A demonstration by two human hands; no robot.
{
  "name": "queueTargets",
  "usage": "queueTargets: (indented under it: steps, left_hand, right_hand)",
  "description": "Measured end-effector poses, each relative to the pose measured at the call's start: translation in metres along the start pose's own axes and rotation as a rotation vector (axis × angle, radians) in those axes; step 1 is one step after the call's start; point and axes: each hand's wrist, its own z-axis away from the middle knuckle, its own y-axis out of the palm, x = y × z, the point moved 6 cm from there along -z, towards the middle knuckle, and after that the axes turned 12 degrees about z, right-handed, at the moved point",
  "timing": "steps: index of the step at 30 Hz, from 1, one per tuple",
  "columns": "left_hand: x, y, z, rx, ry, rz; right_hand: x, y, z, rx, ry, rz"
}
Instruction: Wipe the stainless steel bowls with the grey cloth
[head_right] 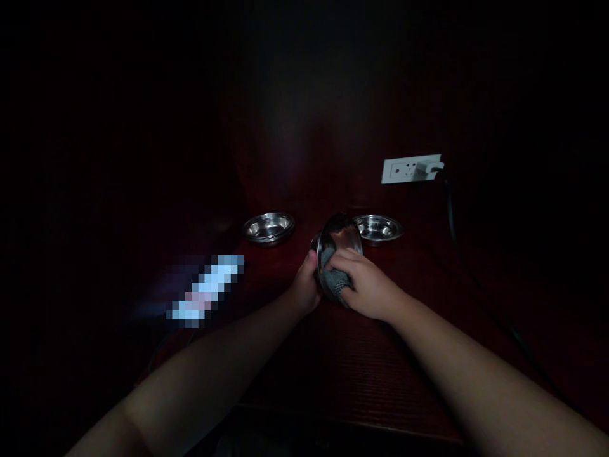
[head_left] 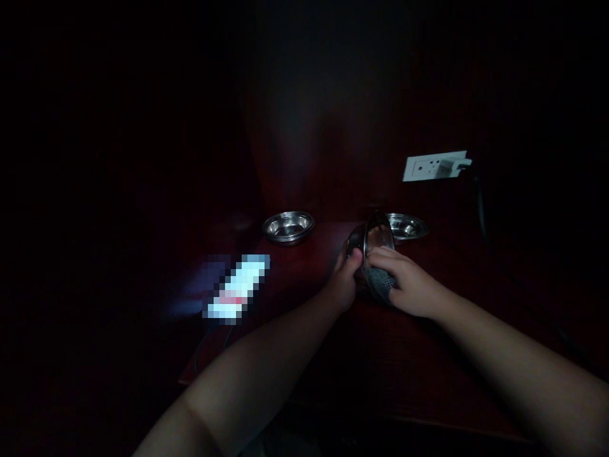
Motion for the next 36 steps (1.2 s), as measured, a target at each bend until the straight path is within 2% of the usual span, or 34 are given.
queueTargets:
  steps: [9, 18, 26, 32, 36]
  left_hand:
    - [-0.001, 0.007, 0.003, 0.046, -0.023, 0.008]
    - [0.000, 0.007, 0.003, 0.026, -0.033, 0.015]
    - [-0.001, 0.005, 0.002, 0.005, -0.017, 0.020]
    - [-0.002, 0.003, 0.002, -0.068, -0.039, 0.020]
    - [-0.001, 0.003, 0.003, -0.070, -0.051, 0.029]
  right_hand:
    - [-0.008, -0.011, 0.002, -0.225, 0.077, 0.089]
    - [-0.018, -0.013, 0.004, -0.280, 0.152, 0.194]
    - [-0.018, -0.006, 0.003, -0.200, 0.144, 0.077]
    - [-0.008, -0.002, 0.000, -0.085, 0.103, -0.016]
    - [0.000, 0.000, 0.001, -0.037, 0.036, -0.045]
